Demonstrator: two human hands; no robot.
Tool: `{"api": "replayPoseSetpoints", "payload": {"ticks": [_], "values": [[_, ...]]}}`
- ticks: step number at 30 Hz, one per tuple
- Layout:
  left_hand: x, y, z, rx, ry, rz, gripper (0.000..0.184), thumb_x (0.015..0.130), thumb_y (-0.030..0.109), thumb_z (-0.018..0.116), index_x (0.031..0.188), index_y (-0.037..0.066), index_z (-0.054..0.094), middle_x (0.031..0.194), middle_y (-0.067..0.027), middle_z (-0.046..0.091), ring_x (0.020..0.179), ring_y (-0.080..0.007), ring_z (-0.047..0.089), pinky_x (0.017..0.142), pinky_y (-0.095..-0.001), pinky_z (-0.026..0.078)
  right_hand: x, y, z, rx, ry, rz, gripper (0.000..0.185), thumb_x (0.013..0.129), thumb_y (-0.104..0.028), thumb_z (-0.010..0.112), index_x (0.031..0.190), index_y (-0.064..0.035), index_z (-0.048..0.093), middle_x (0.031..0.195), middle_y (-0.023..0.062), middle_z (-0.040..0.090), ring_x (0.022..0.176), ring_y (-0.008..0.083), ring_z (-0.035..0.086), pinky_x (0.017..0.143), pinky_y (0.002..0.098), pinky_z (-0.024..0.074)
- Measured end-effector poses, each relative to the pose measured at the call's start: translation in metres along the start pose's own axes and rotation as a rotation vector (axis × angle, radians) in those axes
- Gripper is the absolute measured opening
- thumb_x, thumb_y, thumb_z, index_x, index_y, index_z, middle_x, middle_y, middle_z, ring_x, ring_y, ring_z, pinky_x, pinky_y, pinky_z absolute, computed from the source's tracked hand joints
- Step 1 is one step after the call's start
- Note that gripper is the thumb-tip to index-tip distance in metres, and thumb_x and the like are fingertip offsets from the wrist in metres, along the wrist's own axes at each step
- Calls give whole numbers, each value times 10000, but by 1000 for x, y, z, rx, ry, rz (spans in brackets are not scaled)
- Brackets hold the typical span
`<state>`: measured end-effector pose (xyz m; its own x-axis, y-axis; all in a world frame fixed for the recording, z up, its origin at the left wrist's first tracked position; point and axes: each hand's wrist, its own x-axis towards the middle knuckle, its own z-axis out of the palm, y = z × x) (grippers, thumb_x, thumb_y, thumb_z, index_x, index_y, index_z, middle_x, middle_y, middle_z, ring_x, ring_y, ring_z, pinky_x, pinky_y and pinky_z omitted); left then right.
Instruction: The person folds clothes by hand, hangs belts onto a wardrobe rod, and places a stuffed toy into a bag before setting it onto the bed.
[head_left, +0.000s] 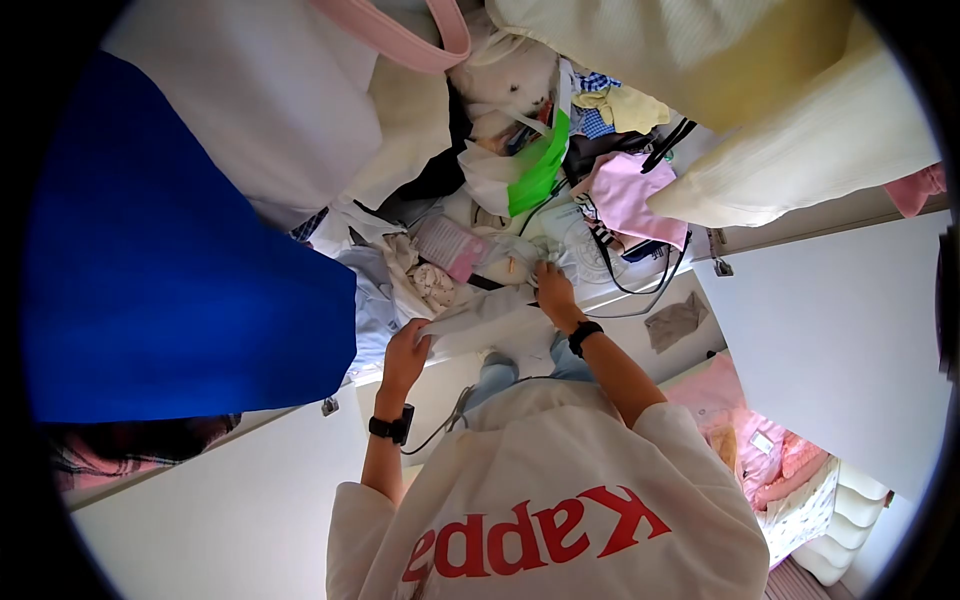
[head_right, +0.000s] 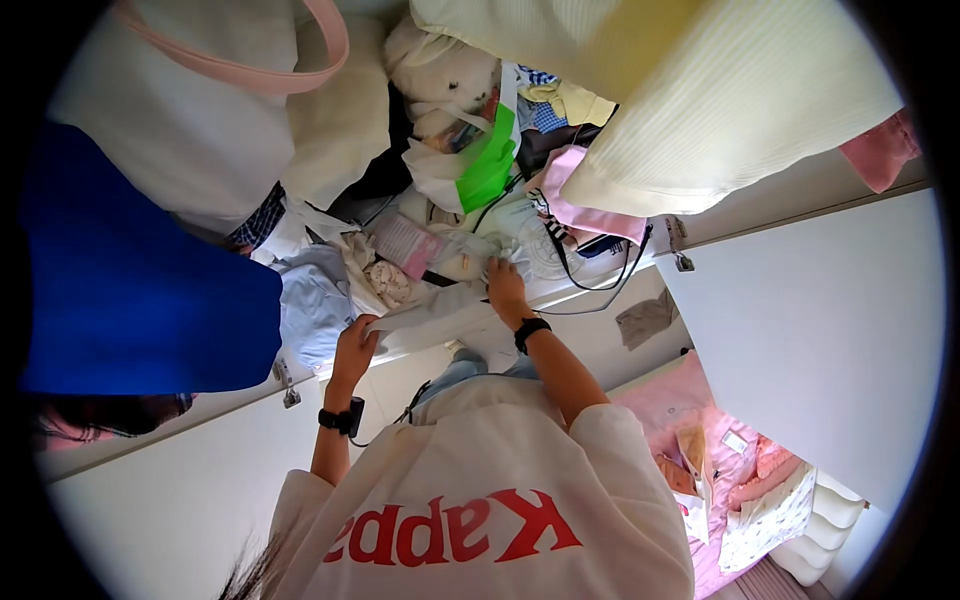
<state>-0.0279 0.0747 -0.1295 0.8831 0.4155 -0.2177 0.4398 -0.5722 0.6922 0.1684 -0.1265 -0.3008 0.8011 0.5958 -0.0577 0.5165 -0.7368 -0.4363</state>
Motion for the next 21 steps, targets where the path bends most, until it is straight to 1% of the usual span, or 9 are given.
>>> {"api": "replayPoseSetpoints", "payload": {"ticks": [3,6,9,11,13,15,16,19,21], "values": [[-2,-18,2,14,8,26,199,759,33,516,957,21,522,843,-161,588,783,-303,567,694,-318,432,4,0,-21,74,-142,46,373,647,-92,604,978,-16,449,952,174,511,870,337,526,706,426,455],[-4,-25,4,17,-34,-22,253,743,33,537,995,33,510,882,-166,581,827,-311,561,711,-334,432,4,8,-48,482,-183,65,411,614,-91,635,983,20,494,952,167,555,898,315,527,708,347,452],[-5,-25,11,23,-94,-16,341,711,35,579,1040,47,486,948,-181,562,879,-330,546,721,-363,437,-14,-15,-174,633,-222,-28,331,629,-92,591,938,7,528,902,187,565,857,268,547,729,327,434],[-2,-30,23,38,-139,80,407,688,23,601,1072,57,469,983,-179,553,911,-328,538,748,-367,436,-31,-23,-232,766,-247,-100,309,623,-97,585,909,8,528,874,136,554,814,229,528,734,297,408],[6,-28,32,119,-232,92,554,652,-9,598,1166,53,400,1051,-184,505,950,-337,508,779,-387,424,-49,-36,-288,930,-356,-262,273,632,-106,587,874,-1,516,849,96,531,810,194,505,745,290,392],[12,-2,40,280,-235,172,629,642,-22,588,1219,46,347,1082,-193,473,961,-349,492,792,-397,415,-67,-51,-323,1070,-474,-422,249,653,-129,609,855,-17,517,839,79,513,807,206,495,734,301,385],[12,15,43,339,-185,265,739,625,-29,584,1283,44,255,1130,-201,414,977,-359,466,811,-407,398,-76,-61,-331,1144,-509,-511,244,668,-152,618,853,-24,524,833,82,510,798,219,493,726,309,386],[3,86,29,66,-284,433,810,627,17,620,1317,56,197,1279,-195,311,1162,-342,337,947,-374,304,-100,-94,-337,1316,-658,-708,208,708,-144,619,859,-27,537,849,93,502,781,252,486,707,319,391],[-8,138,-4,-146,-568,483,815,613,49,668,1302,45,232,1305,-174,299,1176,-303,346,950,-353,311,-111,-112,-332,1329,-675,-701,185,711,-85,605,876,-25,545,879,95,505,790,256,495,706,318,399]]}}
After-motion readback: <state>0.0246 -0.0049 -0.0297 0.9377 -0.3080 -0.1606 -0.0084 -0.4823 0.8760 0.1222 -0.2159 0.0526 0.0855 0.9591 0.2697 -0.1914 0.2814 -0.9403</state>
